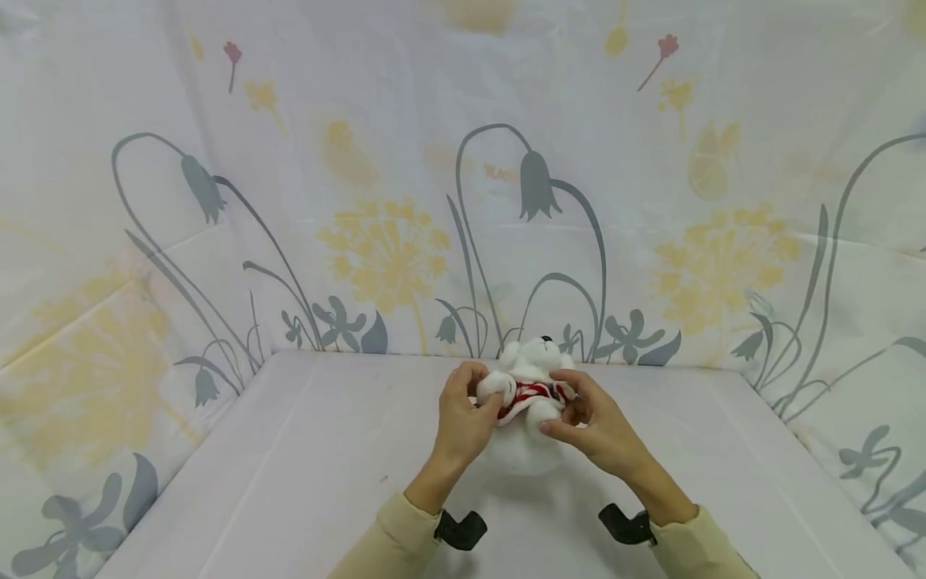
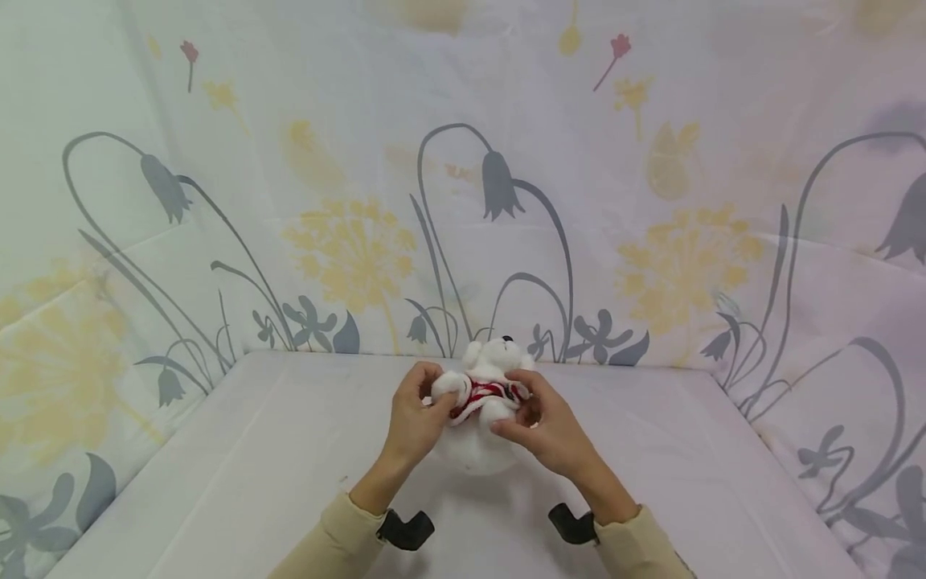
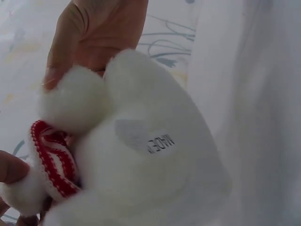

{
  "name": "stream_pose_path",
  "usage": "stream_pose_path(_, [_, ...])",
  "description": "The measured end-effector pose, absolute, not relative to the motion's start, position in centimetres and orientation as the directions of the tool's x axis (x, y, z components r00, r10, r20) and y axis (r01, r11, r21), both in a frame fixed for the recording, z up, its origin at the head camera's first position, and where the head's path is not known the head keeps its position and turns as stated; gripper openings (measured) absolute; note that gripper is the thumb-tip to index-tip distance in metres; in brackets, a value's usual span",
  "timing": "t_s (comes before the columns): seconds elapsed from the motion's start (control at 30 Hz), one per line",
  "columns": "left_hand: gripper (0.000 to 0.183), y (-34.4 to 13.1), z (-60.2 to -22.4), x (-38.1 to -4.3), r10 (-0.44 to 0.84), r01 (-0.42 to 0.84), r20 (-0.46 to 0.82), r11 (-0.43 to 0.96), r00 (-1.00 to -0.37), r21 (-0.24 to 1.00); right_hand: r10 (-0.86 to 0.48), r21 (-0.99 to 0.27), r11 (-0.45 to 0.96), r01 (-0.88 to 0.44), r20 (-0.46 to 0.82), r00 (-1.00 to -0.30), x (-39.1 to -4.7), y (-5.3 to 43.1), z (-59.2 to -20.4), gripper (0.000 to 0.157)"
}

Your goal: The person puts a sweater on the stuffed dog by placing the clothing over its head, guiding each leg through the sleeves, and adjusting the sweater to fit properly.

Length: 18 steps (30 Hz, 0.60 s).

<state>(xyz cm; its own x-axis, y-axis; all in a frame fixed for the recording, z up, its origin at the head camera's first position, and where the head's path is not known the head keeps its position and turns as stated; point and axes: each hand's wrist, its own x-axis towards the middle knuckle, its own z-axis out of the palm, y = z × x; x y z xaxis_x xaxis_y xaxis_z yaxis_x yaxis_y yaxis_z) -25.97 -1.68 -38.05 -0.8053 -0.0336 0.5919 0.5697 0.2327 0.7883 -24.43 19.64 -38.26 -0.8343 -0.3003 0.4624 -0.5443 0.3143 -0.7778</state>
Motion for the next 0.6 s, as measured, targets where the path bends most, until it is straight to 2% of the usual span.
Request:
stream_pose_path(0.07, [0.017, -1.7, -38.1, -26.0, 0.003, 0.554, 0.573, 0.261, -0.820, 0.791, -0.279, -0.770, 0.335, -0.543, 0.469, -0.838, -24.2, 19.4, -37.9, 0.062])
stream_pose_path(0.23, [0.018, -2.0, -37.8, -25.7, 0.148, 0.447, 0.422, 0.316, -0.894, 0.837, -0.260, -0.741, 0.372, -0.559, 0.495, -0.829, -22.8, 18.5, -36.1, 0.055])
stream_pose_path(0.33, [0.020, -2.3, -37.4, -25.5, 0.231, 0.432, 0.368, 0.399, -0.901, 0.809, -0.269, -0.722, 0.391, -0.570, 0.502, -0.822, -22.5, 18.4, -35.8, 0.054])
stream_pose_path(0.43, [0.023, -2.5, -37.2, -25.6, 0.279, 0.511, 0.429, 0.487, -0.859, 0.708, -0.282, -0.714, 0.403, -0.572, 0.498, -0.820, -22.6, 18.4, -35.9, 0.056])
stream_pose_path(0.6, [0.037, -2.7, -37.1, -25.8, 0.415, 0.705, 0.576, 0.503, -0.704, 0.500, -0.324, -0.681, 0.440, -0.586, 0.488, -0.811, -22.6, 18.0, -36.4, 0.058])
